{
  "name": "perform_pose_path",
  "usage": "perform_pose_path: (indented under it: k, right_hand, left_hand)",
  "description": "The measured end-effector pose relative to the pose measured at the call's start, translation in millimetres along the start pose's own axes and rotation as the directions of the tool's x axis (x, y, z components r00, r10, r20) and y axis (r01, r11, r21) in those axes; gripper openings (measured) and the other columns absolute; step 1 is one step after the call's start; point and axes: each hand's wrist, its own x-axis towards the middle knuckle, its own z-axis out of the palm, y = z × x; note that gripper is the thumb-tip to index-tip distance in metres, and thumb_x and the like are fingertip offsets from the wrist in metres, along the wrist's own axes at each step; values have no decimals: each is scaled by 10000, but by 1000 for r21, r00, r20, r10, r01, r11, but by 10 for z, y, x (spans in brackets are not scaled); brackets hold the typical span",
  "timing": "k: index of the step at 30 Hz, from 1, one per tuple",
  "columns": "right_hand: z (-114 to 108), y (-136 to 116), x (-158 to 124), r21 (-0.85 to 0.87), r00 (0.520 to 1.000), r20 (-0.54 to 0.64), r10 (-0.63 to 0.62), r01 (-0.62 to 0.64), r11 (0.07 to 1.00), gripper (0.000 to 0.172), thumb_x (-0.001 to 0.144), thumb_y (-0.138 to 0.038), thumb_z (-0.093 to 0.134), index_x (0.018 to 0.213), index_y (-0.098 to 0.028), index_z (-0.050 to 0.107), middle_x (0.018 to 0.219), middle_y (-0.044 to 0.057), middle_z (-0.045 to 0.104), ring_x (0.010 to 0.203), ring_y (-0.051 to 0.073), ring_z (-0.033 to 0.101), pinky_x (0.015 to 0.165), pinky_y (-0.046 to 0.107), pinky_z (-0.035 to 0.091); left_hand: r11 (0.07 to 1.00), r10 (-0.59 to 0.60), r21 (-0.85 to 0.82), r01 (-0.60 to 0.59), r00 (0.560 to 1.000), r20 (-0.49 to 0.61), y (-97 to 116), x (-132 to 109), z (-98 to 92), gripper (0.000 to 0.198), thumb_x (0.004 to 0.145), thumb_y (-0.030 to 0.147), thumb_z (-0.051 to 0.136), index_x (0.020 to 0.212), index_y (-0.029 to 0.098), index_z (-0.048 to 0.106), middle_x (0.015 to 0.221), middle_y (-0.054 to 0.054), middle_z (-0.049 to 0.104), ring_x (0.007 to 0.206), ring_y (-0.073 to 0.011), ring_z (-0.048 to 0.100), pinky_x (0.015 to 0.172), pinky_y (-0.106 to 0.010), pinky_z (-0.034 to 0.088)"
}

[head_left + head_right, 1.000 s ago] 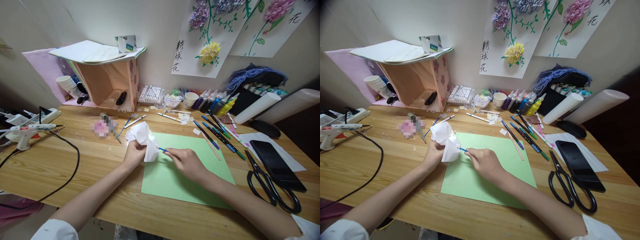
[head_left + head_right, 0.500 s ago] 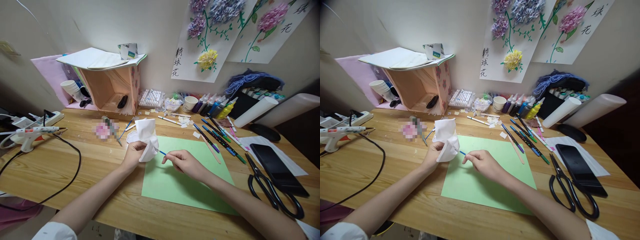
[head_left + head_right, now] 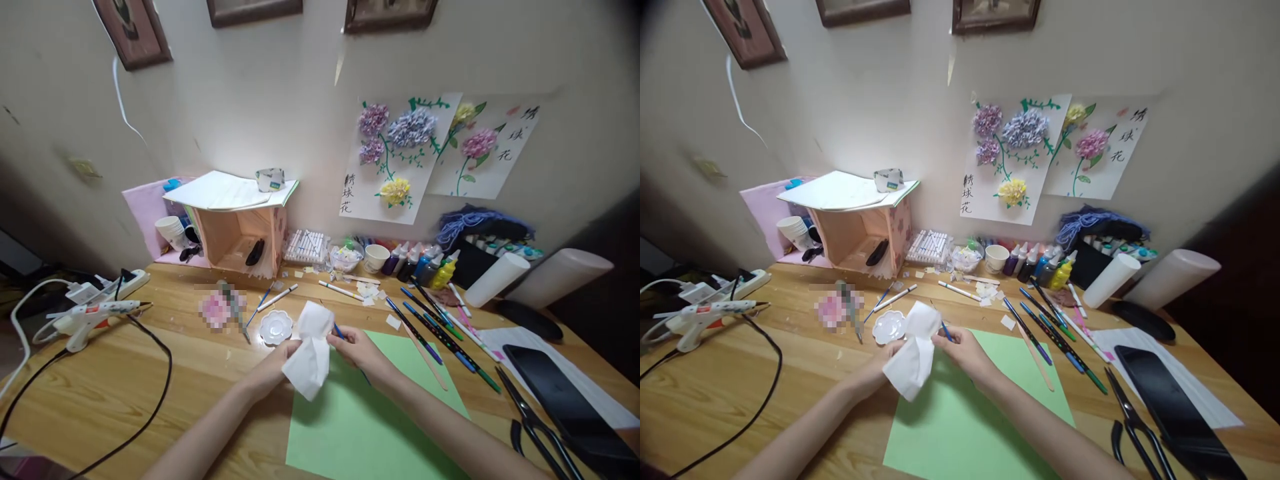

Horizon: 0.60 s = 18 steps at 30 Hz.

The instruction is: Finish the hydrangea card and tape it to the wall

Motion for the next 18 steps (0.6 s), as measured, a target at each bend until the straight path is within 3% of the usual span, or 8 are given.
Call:
perform_pose_path:
  k: [2, 3, 7, 10, 13, 18]
  right_hand:
    - [-19, -85, 214, -123, 996, -51, -71, 65, 990, 448, 732, -605, 532, 731, -157, 546, 517, -75, 315, 443, 66, 248, 426, 215, 225]
    - [-46, -147, 350, -183, 989, -91, -113, 94, 979, 424, 743, -581, 526, 716, -158, 539, 535, -62, 360, 464, 73, 297, 449, 215, 263]
    - [-221, -470, 1010, -341, 960, -186, -207, 135, 930, 302, 801, -445, 490, 759, -151, 549, 697, 12, 539, 650, 134, 496, 607, 239, 387]
    - [-281, -675, 1383, -473, 941, -250, -227, 86, 877, 268, 829, -357, 460, 938, -128, 546, 874, 100, 615, 828, 221, 570, 717, 310, 420]
    - [-189, -727, 1488, -596, 926, -256, -278, 76, 799, 343, 860, -299, 419, 1139, -103, 463, 1062, 190, 604, 979, 281, 572, 806, 367, 410]
    - [137, -532, 1425, -745, 931, -51, -362, 206, 635, 409, 814, -77, 369, 1207, -138, 461, 1196, 155, 574, 1054, 232, 569, 868, 310, 405]
  left_hand:
    - [1000, -5, -12, 6, 998, 64, 33, 2, 21, 256, 627, 297, 778, 771, 109, 680, 673, -21, 659, 614, -154, 605, 612, -251, 469]
    - [999, -2, -38, 4, 999, 42, 52, 19, 3, 257, 643, 319, 759, 798, 130, 677, 694, -21, 665, 641, -155, 612, 627, -246, 472]
    - [987, -42, -158, 4, 971, -237, 90, 145, -195, 373, 640, 472, 698, 867, 190, 608, 748, -13, 657, 584, -113, 599, 508, -194, 453]
    - [991, -71, -133, 31, 951, -302, 90, 206, -317, 490, 559, 569, 695, 808, 170, 559, 676, -18, 638, 487, -120, 585, 413, -202, 434]
    - [994, -74, -96, 49, 955, -286, 100, 199, -337, 535, 514, 623, 682, 729, 153, 543, 606, -33, 630, 418, -127, 567, 360, -206, 407]
    - [997, -10, -76, -13, 955, -296, 177, 164, -330, 540, 515, 641, 657, 690, 146, 532, 586, -33, 626, 356, -97, 515, 323, -187, 332]
